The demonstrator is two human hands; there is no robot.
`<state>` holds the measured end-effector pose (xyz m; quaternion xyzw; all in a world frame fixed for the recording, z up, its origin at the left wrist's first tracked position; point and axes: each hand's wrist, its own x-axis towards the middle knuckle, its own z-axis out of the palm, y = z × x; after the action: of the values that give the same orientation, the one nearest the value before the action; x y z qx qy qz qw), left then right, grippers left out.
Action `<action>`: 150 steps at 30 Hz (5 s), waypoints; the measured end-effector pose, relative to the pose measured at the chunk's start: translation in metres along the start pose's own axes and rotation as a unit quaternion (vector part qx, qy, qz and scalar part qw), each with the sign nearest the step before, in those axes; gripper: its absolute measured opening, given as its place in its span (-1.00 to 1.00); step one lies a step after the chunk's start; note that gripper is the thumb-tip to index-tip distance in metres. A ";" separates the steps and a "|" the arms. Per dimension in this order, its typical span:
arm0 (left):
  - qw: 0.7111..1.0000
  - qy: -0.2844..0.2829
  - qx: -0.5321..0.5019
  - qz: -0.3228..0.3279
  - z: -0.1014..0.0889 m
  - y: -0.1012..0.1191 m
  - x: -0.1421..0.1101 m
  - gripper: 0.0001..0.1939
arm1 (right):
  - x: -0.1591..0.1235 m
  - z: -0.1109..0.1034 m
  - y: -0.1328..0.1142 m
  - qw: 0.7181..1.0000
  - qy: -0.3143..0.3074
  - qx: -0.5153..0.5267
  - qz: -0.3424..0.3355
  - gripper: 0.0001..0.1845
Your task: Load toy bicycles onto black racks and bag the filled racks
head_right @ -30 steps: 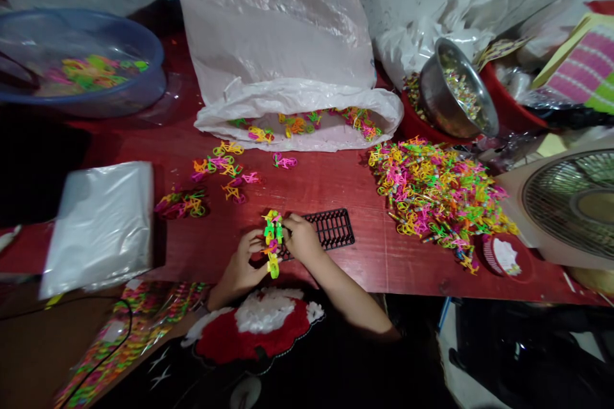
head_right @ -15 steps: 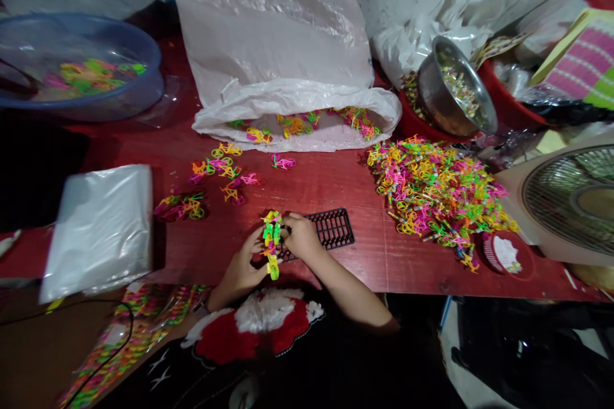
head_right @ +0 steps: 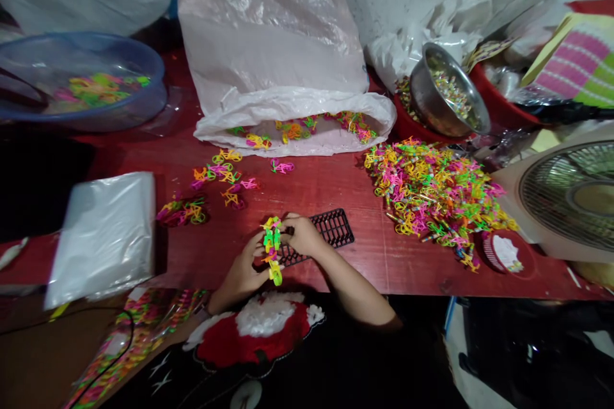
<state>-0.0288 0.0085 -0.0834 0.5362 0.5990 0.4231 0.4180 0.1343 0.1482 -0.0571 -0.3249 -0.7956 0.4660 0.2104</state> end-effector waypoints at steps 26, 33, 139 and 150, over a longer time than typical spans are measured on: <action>0.996 0.028 0.073 0.040 0.004 -0.014 0.000 -0.37 | -0.080 -0.124 0.001 0.908 0.356 -0.195 0.104 -0.68; 0.987 0.000 0.149 0.053 0.008 -0.005 0.018 -0.75 | -0.153 -0.149 0.037 0.800 0.367 -0.320 0.350 -0.68; 0.972 0.021 0.181 0.145 0.020 0.019 0.039 -0.89 | -0.068 -0.034 -0.041 0.989 0.140 -0.020 -0.034 -0.35; 0.973 0.001 0.180 0.144 0.020 0.013 0.042 -0.89 | -0.086 -0.138 0.054 0.844 0.410 -0.248 0.240 -0.69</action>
<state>-0.0093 0.0520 -0.0784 0.6830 0.5821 0.3646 0.2486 0.2999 0.1901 -0.0417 -0.7087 -0.6229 0.1135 0.3113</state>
